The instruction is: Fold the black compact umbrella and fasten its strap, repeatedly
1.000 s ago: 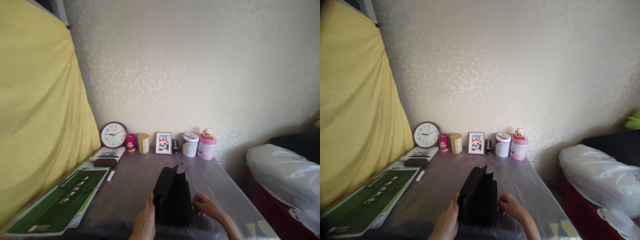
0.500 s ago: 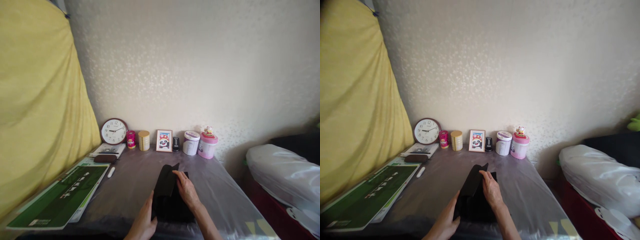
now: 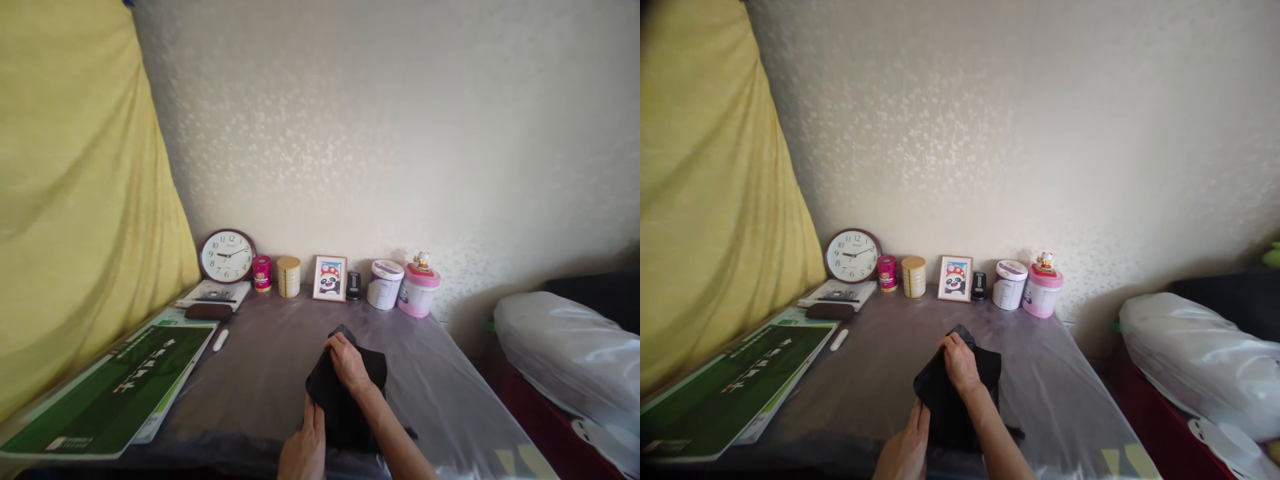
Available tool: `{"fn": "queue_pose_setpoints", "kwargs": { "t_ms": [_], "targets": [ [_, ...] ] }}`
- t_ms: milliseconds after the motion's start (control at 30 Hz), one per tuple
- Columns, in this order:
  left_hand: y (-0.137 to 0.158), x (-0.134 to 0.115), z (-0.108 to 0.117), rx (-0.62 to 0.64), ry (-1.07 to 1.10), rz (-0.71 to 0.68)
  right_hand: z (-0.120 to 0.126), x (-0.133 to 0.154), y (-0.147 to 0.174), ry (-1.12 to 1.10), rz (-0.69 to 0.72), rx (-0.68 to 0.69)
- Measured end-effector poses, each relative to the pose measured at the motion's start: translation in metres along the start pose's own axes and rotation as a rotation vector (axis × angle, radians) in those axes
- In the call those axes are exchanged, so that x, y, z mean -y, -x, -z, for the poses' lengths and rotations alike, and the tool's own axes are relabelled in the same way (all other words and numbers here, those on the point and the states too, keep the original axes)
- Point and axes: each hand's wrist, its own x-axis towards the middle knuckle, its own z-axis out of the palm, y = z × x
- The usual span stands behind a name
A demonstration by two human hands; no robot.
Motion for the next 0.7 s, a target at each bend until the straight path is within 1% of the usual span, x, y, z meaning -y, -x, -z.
{"fn": "queue_pose_setpoints", "kwargs": {
  "t_ms": [133,233,300,400,467,533,600,700],
  "targets": [
    [-0.002,0.005,-0.005,-0.024,0.042,0.002,-0.014,-0.004,0.004,-0.036,-0.005,0.014],
    [-0.003,0.017,-0.015,-0.082,0.114,-0.052,-0.02,-0.007,0.008,-0.052,-0.012,0.003],
    [-0.004,0.027,-0.02,-0.129,0.15,-0.082,-0.022,-0.007,0.01,-0.035,0.011,0.0],
    [-0.004,0.035,-0.018,-0.224,0.121,-0.087,-0.023,-0.006,0.011,-0.013,0.047,0.005],
    [-0.005,0.035,-0.01,-0.273,0.09,-0.139,-0.023,-0.005,0.01,-0.012,0.044,0.008],
    [-0.007,0.031,-0.003,-0.264,0.075,-0.231,-0.023,-0.005,0.008,-0.014,0.033,0.008],
    [-0.012,0.026,0.001,-0.196,0.067,-0.287,-0.022,-0.005,0.007,-0.02,0.036,0.01],
    [-0.018,0.019,0.0,-0.093,0.061,-0.261,-0.017,-0.004,0.011,-0.036,0.085,0.009]
  ]
}}
